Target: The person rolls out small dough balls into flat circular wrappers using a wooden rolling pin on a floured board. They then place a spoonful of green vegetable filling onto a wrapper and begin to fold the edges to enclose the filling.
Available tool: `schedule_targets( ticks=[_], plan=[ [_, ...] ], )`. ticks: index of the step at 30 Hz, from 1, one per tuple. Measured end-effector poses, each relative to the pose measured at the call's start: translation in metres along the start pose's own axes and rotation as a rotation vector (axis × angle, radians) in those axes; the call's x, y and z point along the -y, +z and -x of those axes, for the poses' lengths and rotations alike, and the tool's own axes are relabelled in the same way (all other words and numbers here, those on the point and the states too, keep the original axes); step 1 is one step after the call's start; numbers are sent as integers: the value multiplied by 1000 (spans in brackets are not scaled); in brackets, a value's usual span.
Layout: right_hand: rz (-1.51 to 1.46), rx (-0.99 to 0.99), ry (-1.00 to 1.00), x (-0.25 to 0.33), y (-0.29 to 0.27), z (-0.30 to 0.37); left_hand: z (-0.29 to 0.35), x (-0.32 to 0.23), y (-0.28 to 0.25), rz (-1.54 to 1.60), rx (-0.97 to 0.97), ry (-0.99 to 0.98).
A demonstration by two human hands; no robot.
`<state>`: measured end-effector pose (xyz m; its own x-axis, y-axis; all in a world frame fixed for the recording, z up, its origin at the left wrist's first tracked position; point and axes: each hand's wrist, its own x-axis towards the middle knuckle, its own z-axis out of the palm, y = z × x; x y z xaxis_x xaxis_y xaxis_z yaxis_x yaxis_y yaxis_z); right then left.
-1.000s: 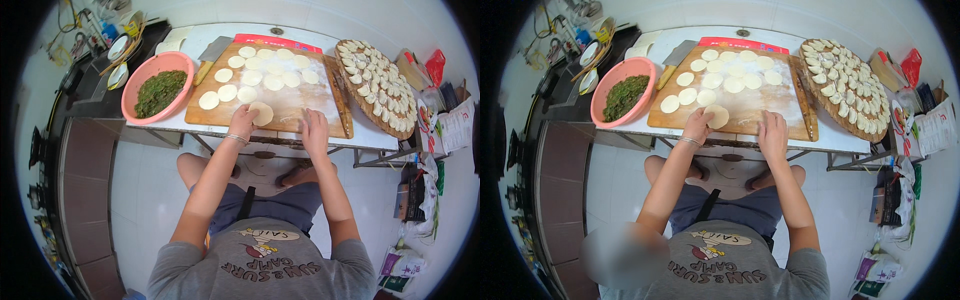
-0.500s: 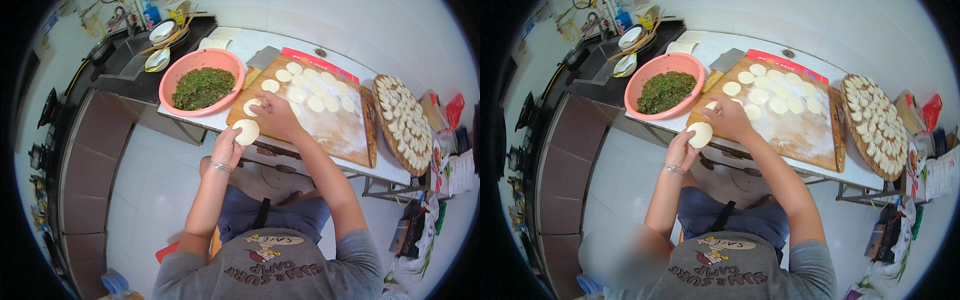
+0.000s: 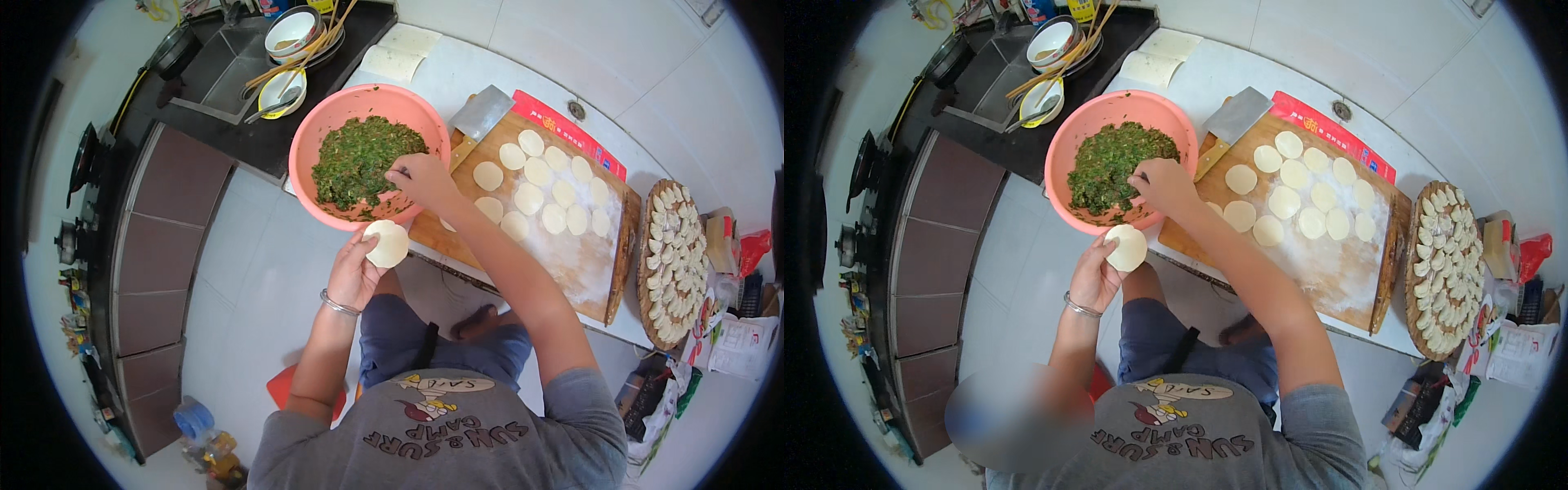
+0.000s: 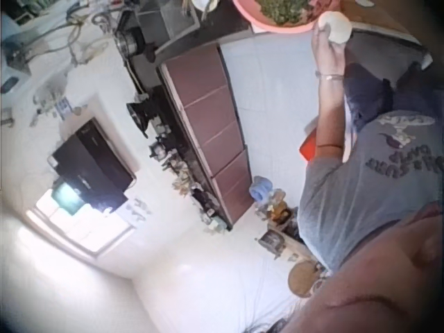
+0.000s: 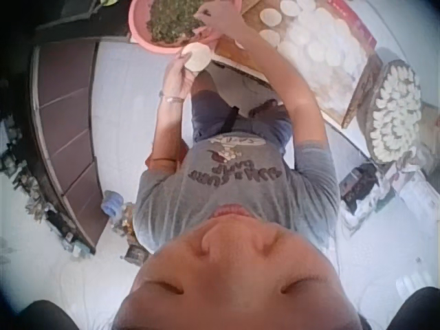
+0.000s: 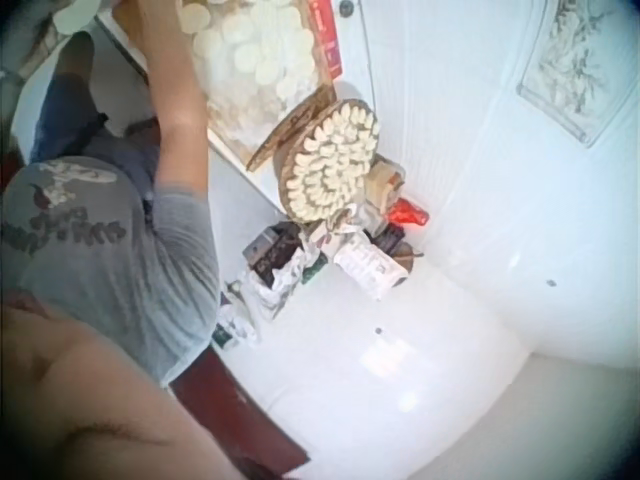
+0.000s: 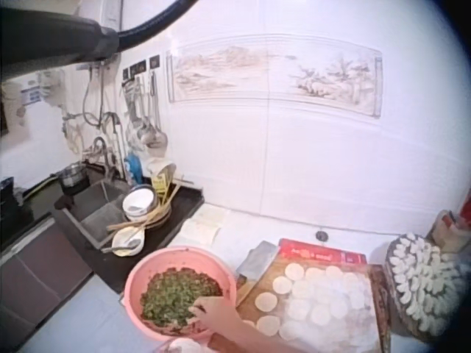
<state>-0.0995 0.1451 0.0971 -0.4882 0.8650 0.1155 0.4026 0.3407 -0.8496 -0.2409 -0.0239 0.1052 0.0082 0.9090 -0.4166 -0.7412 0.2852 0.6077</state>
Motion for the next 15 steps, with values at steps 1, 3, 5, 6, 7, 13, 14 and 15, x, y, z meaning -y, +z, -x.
schedule_targets(
  ticks=[1,3,5,6,7,13,14,15],
  plan=[
    [-30,71,10,1,1,-5,-1,-8,0,15,3,-25],
    [-135,102,119,6,4,-10,4,-30,5,37,-8,-61],
    [-186,38,166,19,7,-10,6,-54,14,50,-29,-93],
    [-109,-35,173,29,8,-9,5,-65,13,31,-26,-116],
    [-32,-108,183,40,9,-7,2,-76,13,10,-22,-140],
    [194,-337,247,47,15,17,-17,-143,12,-186,-18,-257],
    [236,-337,255,51,19,23,-23,-148,11,-202,-12,-271],
    [278,-333,264,54,22,27,-29,-153,11,-217,-7,-284]
  ],
)
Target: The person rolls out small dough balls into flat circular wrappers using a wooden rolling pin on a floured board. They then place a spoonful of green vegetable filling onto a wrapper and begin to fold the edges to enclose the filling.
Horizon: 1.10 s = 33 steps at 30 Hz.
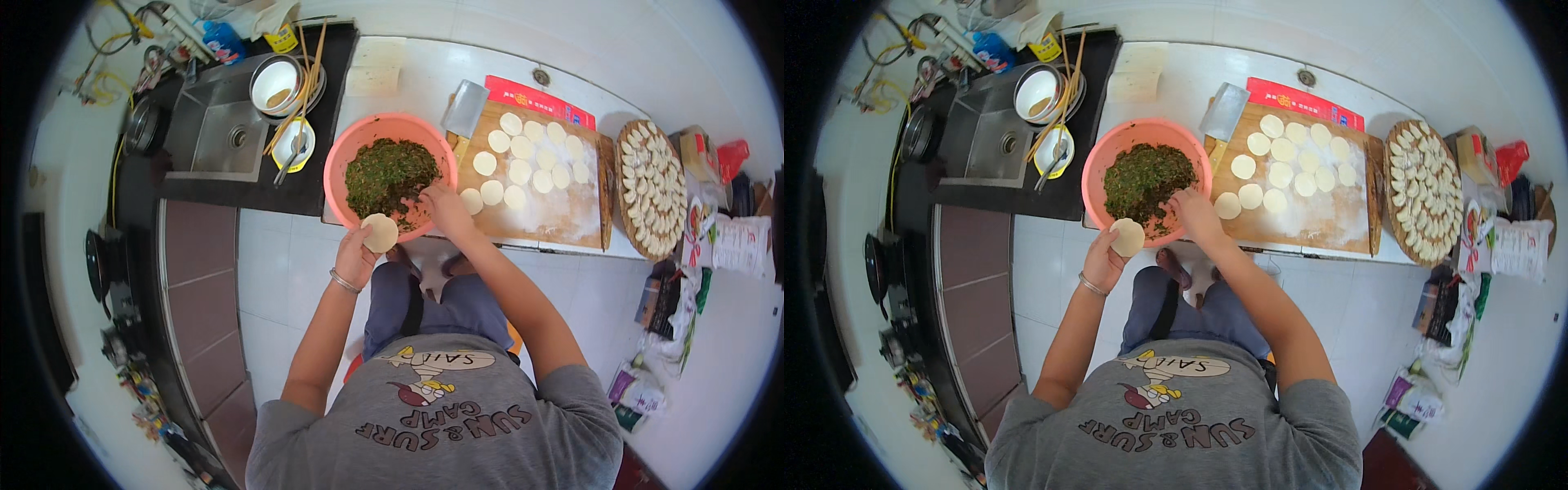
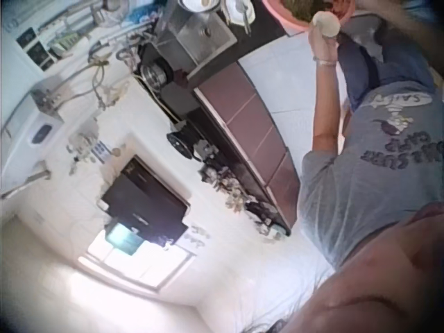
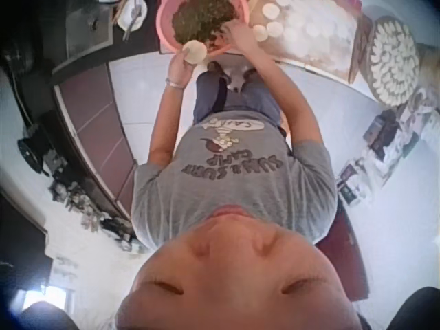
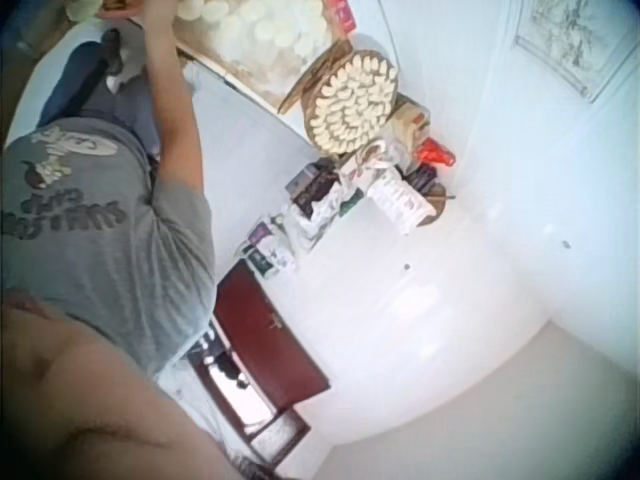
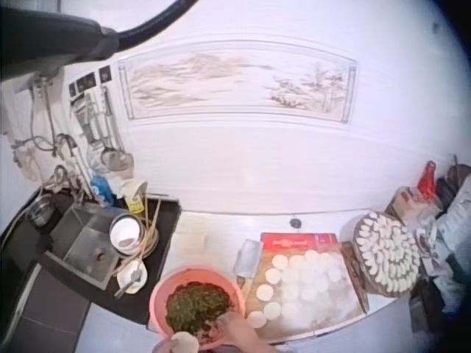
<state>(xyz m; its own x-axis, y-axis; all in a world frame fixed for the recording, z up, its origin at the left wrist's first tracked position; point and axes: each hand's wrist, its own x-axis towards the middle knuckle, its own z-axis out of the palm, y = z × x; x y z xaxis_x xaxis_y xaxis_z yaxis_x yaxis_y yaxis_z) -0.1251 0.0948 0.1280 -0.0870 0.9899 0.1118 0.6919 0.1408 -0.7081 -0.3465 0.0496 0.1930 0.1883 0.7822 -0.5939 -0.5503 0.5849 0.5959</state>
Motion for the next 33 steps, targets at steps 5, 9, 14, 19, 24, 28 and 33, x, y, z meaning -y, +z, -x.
schedule_targets(
  ticks=[5,9,14,19,24,28,33],
  plan=[
    [33,64,55,13,21,9,-26,-8,-9,-23,67,-15],
    [107,78,-46,4,15,12,-41,-15,-11,-54,97,2],
    [192,-127,-178,-2,-24,26,-48,-23,-22,-79,73,-5],
    [295,-137,-178,-11,-7,6,-73,-36,-41,-117,163,-110],
    [355,-47,-155,-2,25,23,-83,-62,-39,-221,241,-131],
    [352,-28,-154,12,47,42,-95,-71,-50,-238,294,-168],
    [35,-85,84,22,58,35,-106,-73,-57,-254,311,-169]
  ],
)
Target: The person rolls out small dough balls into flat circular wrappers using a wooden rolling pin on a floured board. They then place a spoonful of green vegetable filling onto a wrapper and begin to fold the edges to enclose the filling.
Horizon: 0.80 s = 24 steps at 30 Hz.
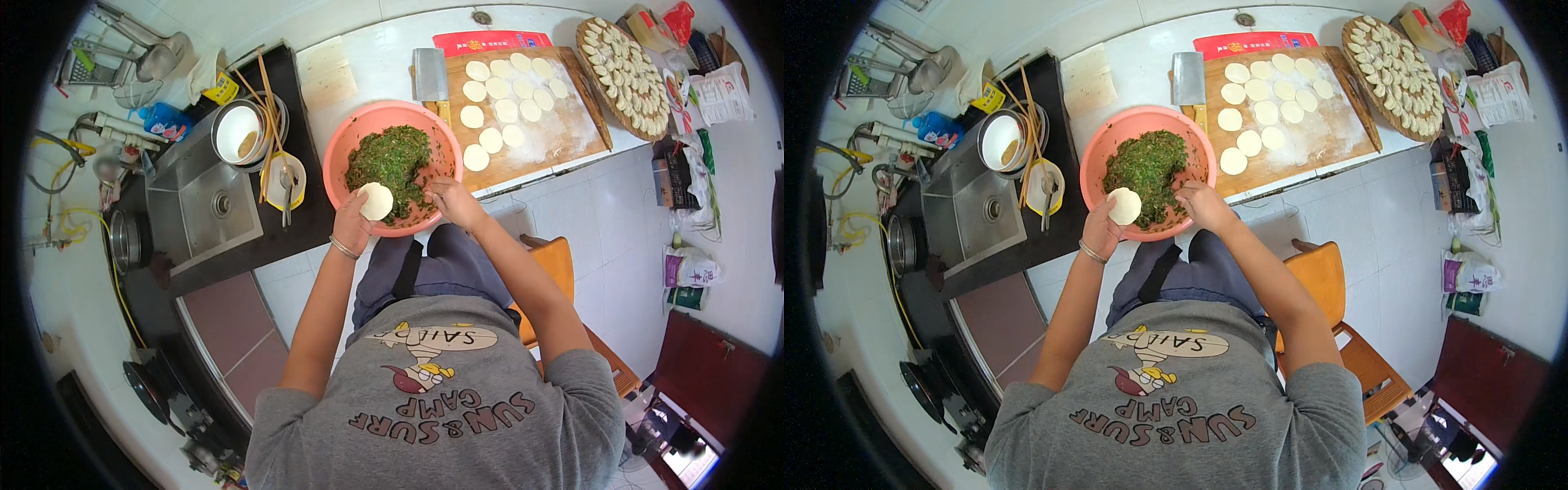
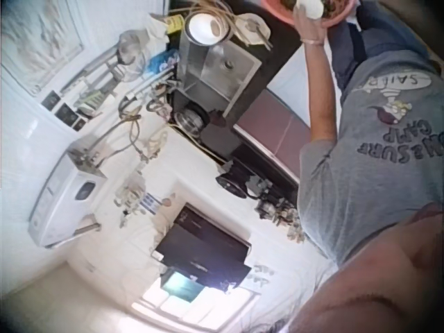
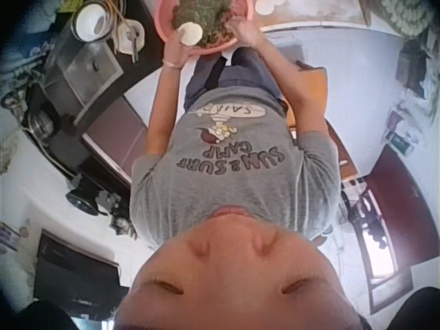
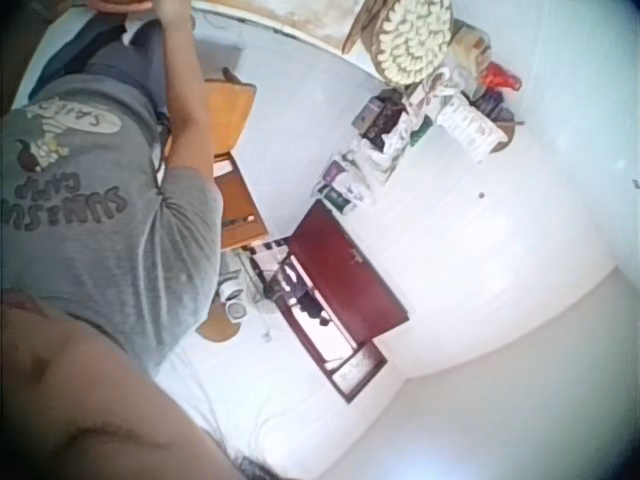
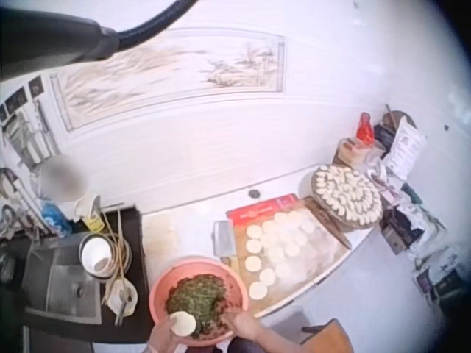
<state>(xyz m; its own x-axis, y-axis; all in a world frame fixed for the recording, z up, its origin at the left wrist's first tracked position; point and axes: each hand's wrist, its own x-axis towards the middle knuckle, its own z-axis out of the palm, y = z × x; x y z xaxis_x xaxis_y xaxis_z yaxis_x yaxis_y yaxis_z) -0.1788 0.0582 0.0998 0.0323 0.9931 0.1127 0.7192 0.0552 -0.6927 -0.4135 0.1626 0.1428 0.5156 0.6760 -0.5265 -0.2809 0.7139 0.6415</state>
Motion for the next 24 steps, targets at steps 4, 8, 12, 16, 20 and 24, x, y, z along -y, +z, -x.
schedule_targets(
  ticks=[4,8,12,16,20,24],
  plan=[
    [-151,59,149,6,-10,-2,-3,-3,-2,-20,5,-2],
    [-432,58,452,10,-13,-2,-3,2,-9,-1,-22,9],
    [-644,18,743,-3,-22,-5,-5,4,-16,-33,-46,11],
    [-944,-121,753,-27,-33,5,-8,3,-15,-49,-63,13],
    [-1038,-221,730,-16,-61,8,-11,-1,-6,25,-32,-17],
    [-1181,-274,610,2,-82,9,-20,0,7,104,39,-70]
  ],
)
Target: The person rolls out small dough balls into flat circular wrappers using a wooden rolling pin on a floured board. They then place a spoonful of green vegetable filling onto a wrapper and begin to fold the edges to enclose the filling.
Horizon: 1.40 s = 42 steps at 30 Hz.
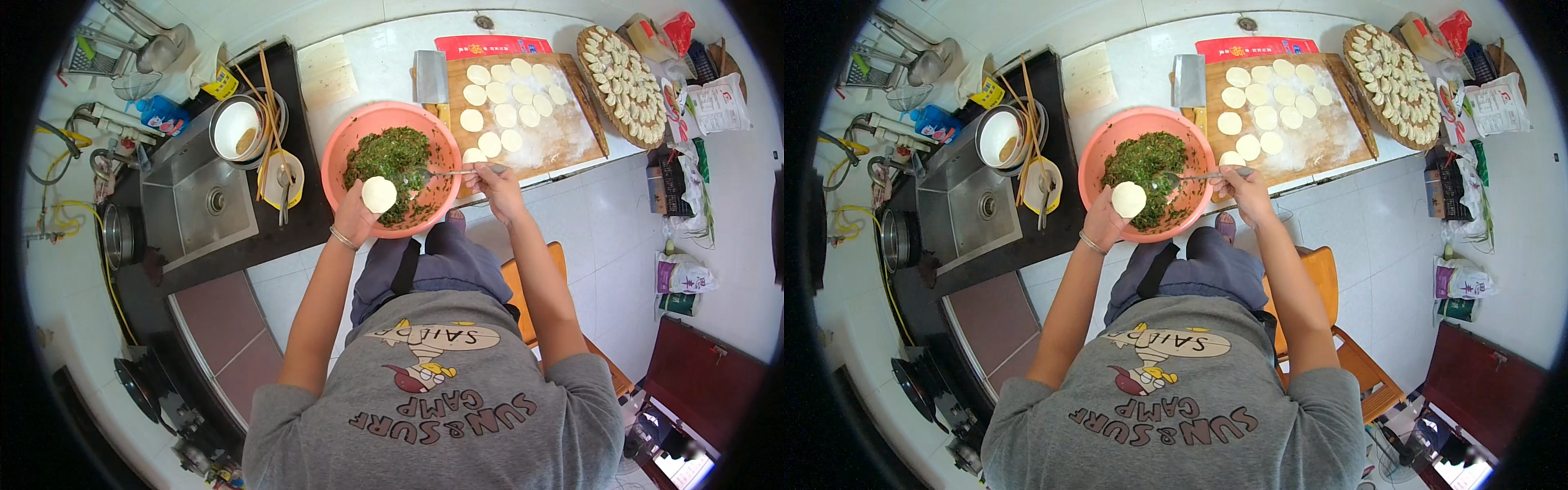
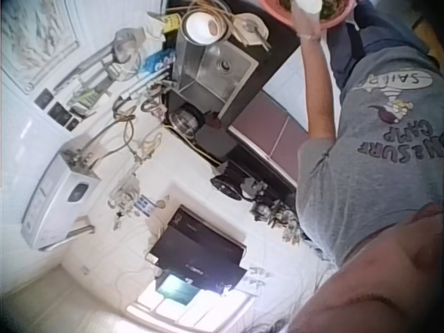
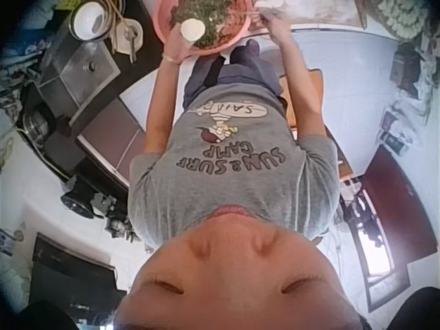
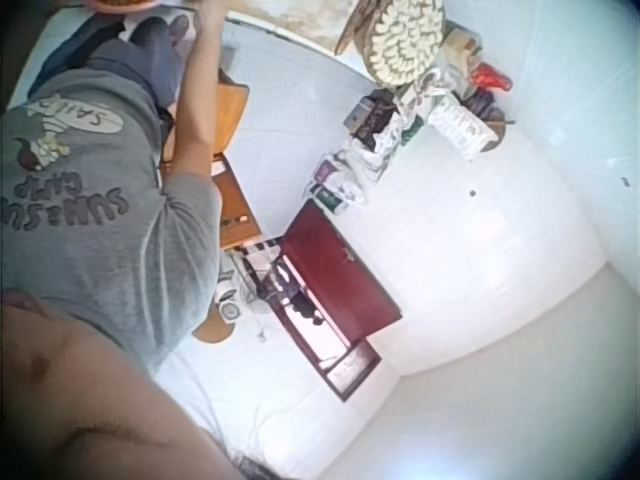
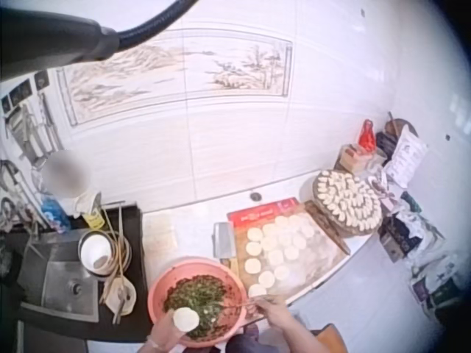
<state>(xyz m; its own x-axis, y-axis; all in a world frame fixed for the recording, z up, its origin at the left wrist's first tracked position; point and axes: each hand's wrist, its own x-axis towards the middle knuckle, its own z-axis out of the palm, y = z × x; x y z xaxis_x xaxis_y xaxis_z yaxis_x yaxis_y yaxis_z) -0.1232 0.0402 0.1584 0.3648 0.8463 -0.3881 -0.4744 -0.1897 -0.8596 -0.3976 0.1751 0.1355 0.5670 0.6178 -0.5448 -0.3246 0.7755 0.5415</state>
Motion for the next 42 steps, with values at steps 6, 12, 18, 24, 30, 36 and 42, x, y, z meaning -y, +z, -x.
schedule_targets(
  ticks=[6,12,18,24,30,36,42],
  plan=[
    [12,47,-122,20,29,24,-2,-5,36,129,204,-169],
    [438,185,-448,24,36,45,5,-15,54,149,262,-218],
    [884,302,-815,27,41,63,5,-21,55,198,209,-288],
    [1219,322,-1130,12,31,71,-1,-23,56,201,161,-348],
    [1289,356,-1124,18,24,83,-4,-23,60,192,122,-436],
    [804,90,-752,16,23,92,-17,-12,47,164,273,-347],
    [556,-38,-601,14,28,83,-11,-18,59,191,265,-256]
  ],
)
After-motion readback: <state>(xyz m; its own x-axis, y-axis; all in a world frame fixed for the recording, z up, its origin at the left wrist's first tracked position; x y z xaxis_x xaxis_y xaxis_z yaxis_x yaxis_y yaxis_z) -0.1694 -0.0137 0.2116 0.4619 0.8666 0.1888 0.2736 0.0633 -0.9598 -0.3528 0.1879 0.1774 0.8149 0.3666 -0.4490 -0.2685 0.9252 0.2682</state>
